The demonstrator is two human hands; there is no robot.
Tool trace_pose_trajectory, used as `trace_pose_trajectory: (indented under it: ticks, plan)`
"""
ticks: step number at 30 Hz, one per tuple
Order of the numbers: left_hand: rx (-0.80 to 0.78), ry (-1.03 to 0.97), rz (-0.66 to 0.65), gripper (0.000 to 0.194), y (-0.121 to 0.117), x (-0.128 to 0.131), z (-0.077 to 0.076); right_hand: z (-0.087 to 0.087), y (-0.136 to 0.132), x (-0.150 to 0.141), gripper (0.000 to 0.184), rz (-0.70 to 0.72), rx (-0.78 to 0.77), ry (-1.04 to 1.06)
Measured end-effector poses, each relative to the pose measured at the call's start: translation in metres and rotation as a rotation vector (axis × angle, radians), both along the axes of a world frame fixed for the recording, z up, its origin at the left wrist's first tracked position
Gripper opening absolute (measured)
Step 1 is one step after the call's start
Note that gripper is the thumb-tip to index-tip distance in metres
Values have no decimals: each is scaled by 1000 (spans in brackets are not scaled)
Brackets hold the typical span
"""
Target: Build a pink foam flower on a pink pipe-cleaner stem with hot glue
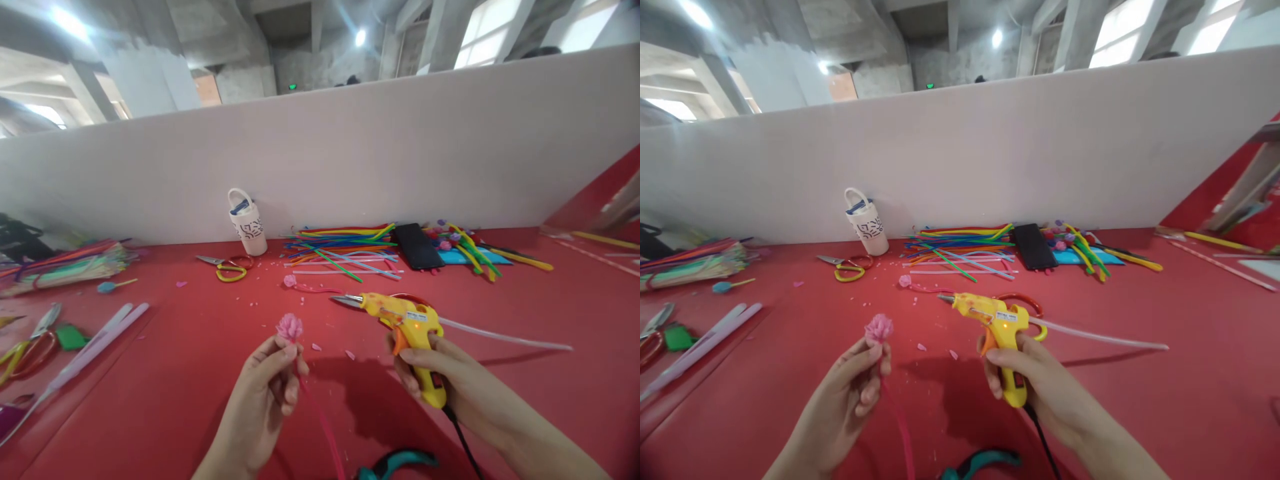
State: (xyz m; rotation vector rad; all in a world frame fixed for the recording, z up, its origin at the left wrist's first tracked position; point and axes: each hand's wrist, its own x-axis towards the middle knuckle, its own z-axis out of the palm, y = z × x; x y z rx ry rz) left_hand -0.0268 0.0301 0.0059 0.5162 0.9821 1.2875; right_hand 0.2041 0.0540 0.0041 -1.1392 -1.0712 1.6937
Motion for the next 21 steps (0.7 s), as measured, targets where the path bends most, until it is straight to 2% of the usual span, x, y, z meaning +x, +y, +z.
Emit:
trace_pose_trajectory:
  ticks: [6,11,13,16,18,21]
  plan:
    - [2,39,18,20,6,-7,-4,-8,6,3,22,7,10,-68]
    - [70,151,42,18,3,-1,-5,-8,8,2,18,-74,26,-154]
    - [162,263,74,13,0,1,-5,-7,7,2,18,-102,25,-189]
    - [386,494,151,7,-8,3,-7,-5,3,1,20,-112,32,-242]
    - [540,642,182,11,-13,4,-8,-3,0,-1,21,-106,59,-283]
    - [680,754,181,17,-16,5,-8,0,-6,-5,20,-127,99,-334]
